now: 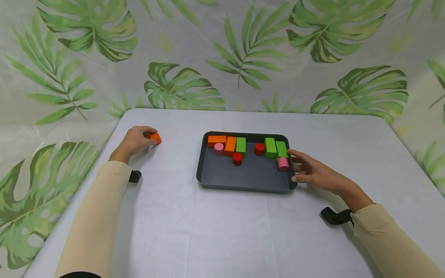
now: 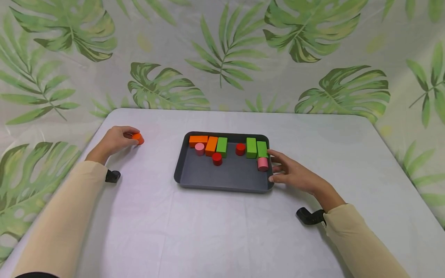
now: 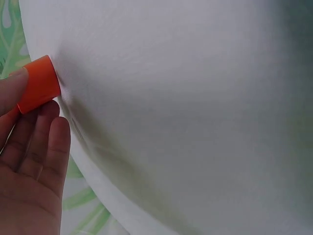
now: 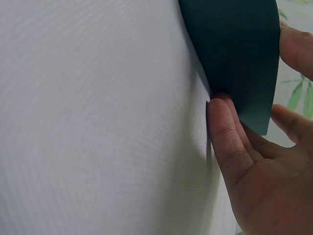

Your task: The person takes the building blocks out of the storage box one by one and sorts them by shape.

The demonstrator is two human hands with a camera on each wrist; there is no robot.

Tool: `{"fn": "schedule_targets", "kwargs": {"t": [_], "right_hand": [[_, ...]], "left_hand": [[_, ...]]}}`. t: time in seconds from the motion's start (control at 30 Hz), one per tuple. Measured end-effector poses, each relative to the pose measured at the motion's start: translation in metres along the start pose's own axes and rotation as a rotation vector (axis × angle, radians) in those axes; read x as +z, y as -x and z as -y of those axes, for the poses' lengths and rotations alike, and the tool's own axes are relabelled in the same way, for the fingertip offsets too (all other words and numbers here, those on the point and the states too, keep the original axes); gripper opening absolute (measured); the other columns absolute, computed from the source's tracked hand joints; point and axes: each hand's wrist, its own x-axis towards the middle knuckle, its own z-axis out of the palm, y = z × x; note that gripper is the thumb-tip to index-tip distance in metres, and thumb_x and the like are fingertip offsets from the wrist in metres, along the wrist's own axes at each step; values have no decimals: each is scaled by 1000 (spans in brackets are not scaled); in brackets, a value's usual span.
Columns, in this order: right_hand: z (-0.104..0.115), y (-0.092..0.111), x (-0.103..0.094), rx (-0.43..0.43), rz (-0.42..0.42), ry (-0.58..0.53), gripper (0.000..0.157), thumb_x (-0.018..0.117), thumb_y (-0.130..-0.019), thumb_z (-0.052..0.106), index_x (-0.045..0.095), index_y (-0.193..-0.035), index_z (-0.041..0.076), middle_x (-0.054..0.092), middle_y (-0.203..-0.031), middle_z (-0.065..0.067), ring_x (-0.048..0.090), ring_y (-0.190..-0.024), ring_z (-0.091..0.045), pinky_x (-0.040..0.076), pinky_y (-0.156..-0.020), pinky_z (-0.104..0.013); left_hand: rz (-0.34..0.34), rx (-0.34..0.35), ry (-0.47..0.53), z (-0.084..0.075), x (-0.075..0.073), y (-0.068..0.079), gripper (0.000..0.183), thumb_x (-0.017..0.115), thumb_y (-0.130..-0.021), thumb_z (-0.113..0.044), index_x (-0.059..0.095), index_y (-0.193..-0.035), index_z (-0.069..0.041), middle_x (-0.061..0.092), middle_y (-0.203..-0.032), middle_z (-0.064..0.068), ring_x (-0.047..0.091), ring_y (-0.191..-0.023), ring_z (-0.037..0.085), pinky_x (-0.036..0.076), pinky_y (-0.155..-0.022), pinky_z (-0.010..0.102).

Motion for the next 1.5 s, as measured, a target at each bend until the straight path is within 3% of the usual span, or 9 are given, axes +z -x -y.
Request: {"fn": "schedule_targets", "kwargs": {"t": [0.17, 0.43, 0.6, 0.77, 0.97, 1.07, 1.27, 1.5], "right_hand": [[1, -1, -1, -1, -2, 7, 88, 68, -94, 25, 10, -161, 18, 21, -161, -26, 40, -139, -48, 49, -97, -38], [4, 0, -3, -4, -1, 8, 88, 67, -95, 25, 9, -161, 19, 20, -161, -27, 38, -139, -50, 48, -101, -51], [2, -1, -3, 7, -6, 5, 88, 68, -94, 24, 10, -161, 20, 20, -162, -25, 38, -140, -49, 48, -101, -49], [3, 0, -4, 5, -10, 10, 88, 68, -94, 25, 10, -161, 20, 21, -162, -25, 38, -140, -49, 48, -101, -51], [5, 1, -3, -6, -2, -2, 87, 66, -95, 24, 9, -161, 18, 20, -161, -28, 38, -139, -50, 48, -101, -52], [4, 1, -2, 9, -2, -13, 87, 66, -95, 25, 9, -161, 19, 20, -161, -26, 37, -140, -50, 47, -102, -53], [0, 1, 1, 22, -6, -17, 87, 66, -95, 25, 10, -161, 20, 20, -162, -26, 37, -140, -50, 47, -102, -53], [0, 1, 3, 16, -6, -11, 86, 65, -96, 25, 9, -161, 21, 19, -162, -26, 37, -141, -50, 46, -103, -55]], "left_hand": [[1, 5, 8, 1, 0, 0, 48, 62, -92, -15, 54, -138, -2, 57, -135, 25, 56, -118, 38, 46, -101, 49], [11, 20, 20, -3, -2, 2, 54, 62, -92, -11, 49, -143, -2, 53, -140, 24, 54, -122, 38, 45, -104, 50], [-48, 151, -14, -16, -6, 7, 59, 63, -91, -10, 45, -146, -4, 54, -140, 23, 53, -125, 38, 46, -102, 51], [-103, 331, -25, -54, -3, 16, 46, 64, -92, -10, 56, -136, -3, 59, -134, 21, 56, -123, 37, 49, -101, 51], [-76, 568, -89, -103, 16, 26, 34, 68, -90, -7, 66, -123, -2, 67, -124, 18, 63, -112, 34, 53, -95, 48], [-38, 632, -131, -123, 30, 27, 33, 70, -89, -7, 67, -121, -2, 69, -122, 16, 64, -109, 31, 54, -94, 47], [60, 662, -223, -142, 59, 23, 31, 68, -92, -10, 68, -121, -2, 69, -122, 13, 64, -106, 28, 53, -95, 43], [71, 655, -303, -145, 84, 14, 23, 66, -92, -10, 73, -114, -6, 70, -115, 9, 65, -103, 26, 54, -96, 41]]}}
